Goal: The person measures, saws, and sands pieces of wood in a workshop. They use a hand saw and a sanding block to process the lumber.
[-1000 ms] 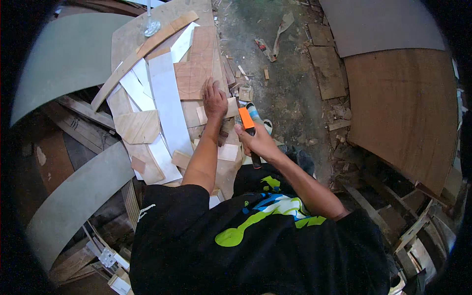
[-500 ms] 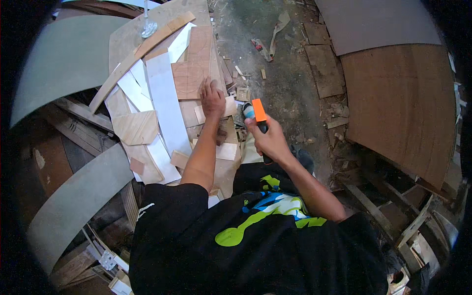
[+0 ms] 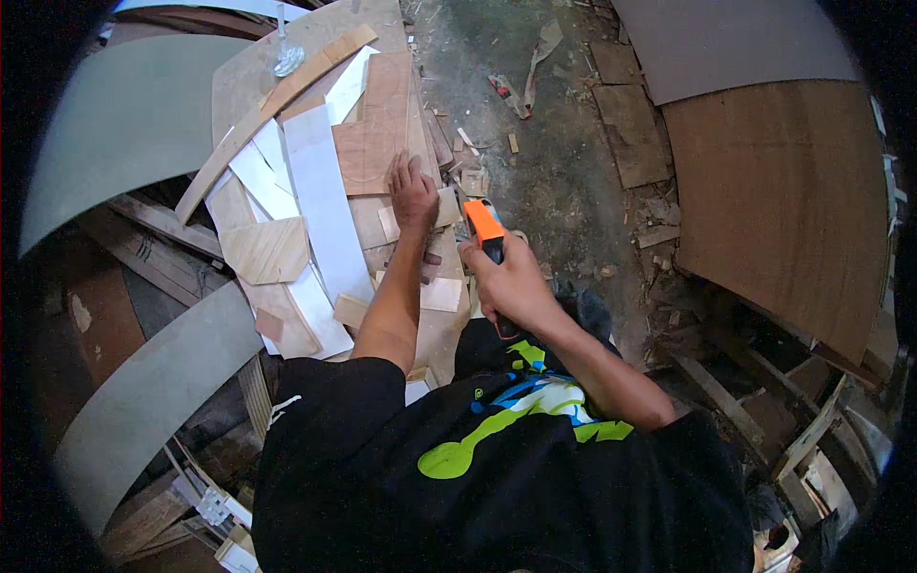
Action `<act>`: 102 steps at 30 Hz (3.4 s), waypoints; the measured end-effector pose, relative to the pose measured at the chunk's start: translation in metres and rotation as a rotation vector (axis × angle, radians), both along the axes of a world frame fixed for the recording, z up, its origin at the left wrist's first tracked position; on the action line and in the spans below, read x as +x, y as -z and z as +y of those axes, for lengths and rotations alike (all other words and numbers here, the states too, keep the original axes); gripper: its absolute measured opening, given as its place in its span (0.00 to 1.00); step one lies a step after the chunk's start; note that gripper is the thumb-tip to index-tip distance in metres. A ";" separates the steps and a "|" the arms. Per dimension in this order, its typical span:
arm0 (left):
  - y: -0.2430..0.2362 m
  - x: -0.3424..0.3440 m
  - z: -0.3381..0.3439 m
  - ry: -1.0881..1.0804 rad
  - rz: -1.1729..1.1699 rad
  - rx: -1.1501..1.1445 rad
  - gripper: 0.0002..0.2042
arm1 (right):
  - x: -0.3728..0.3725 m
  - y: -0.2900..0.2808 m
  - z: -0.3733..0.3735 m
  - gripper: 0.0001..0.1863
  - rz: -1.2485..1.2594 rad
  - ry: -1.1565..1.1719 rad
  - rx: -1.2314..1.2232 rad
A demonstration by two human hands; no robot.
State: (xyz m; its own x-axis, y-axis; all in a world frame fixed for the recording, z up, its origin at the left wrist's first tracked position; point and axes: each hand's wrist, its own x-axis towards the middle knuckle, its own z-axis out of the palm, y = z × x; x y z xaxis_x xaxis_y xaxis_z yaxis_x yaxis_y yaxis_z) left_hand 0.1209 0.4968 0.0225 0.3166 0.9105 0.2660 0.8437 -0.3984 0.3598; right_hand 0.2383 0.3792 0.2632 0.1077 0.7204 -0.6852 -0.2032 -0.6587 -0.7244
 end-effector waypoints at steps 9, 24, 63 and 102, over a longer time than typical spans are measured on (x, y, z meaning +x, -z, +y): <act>0.004 0.000 0.000 -0.006 -0.010 0.007 0.17 | -0.014 0.021 0.002 0.11 0.042 0.008 0.033; 0.002 0.000 0.001 -0.003 0.009 0.015 0.17 | -0.007 -0.006 -0.014 0.10 0.146 0.099 -0.002; 0.004 -0.003 0.000 -0.014 -0.012 -0.004 0.18 | -0.007 -0.024 -0.012 0.10 0.138 0.001 -0.001; -0.004 0.003 0.000 -0.012 -0.025 -0.016 0.17 | -0.006 -0.028 -0.005 0.09 0.116 0.024 0.020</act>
State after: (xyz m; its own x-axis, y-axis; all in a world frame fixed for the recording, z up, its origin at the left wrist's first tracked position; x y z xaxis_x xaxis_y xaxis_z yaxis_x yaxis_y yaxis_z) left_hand 0.1241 0.4970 0.0264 0.2991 0.9185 0.2587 0.8388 -0.3823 0.3875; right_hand 0.2324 0.3743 0.2915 0.0459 0.7319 -0.6798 -0.3025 -0.6384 -0.7078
